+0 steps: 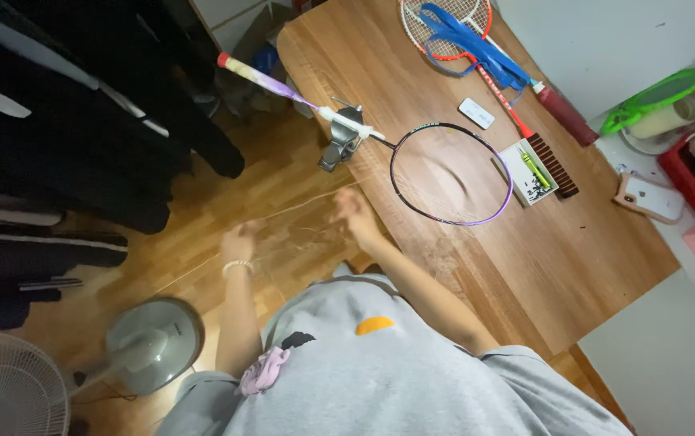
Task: Threading string through the frame of a badminton racket held in a clamp.
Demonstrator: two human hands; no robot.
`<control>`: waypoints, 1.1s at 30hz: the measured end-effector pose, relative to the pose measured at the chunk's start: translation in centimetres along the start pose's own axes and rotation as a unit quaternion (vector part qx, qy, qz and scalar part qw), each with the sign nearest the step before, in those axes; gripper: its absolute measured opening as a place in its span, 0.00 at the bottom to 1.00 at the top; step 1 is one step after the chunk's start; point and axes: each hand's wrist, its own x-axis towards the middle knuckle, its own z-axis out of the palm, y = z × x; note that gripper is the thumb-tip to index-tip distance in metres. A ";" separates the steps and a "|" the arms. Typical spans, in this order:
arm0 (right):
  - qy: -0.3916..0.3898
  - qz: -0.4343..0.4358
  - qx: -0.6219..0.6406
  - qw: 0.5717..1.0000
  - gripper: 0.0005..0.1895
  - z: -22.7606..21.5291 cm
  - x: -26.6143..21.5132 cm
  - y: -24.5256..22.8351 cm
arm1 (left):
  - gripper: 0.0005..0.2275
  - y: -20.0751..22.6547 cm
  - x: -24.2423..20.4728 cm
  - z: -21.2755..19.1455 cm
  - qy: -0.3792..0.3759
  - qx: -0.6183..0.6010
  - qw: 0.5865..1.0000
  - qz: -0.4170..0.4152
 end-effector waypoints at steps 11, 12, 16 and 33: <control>-0.059 -0.166 -0.117 0.977 0.07 -2.1 0.5 4.3 | 0.21 5.7 -2.3 -0.7 -0.134 0.136 0.981 -0.031; -0.147 -0.235 -0.257 0.926 0.08 -0.2 -1.1 3.2 | 0.22 10.2 -3.9 -0.6 -0.189 0.066 0.980 -0.019; -0.261 -0.148 -0.419 0.857 0.15 0.9 -2.7 6.1 | 0.13 10.0 -2.4 7.1 -0.204 -0.147 0.932 0.261; 0.077 0.084 0.296 0.948 0.14 -4.1 0.6 -2.7 | 0.09 6.0 0.0 4.6 -0.001 0.019 0.994 0.103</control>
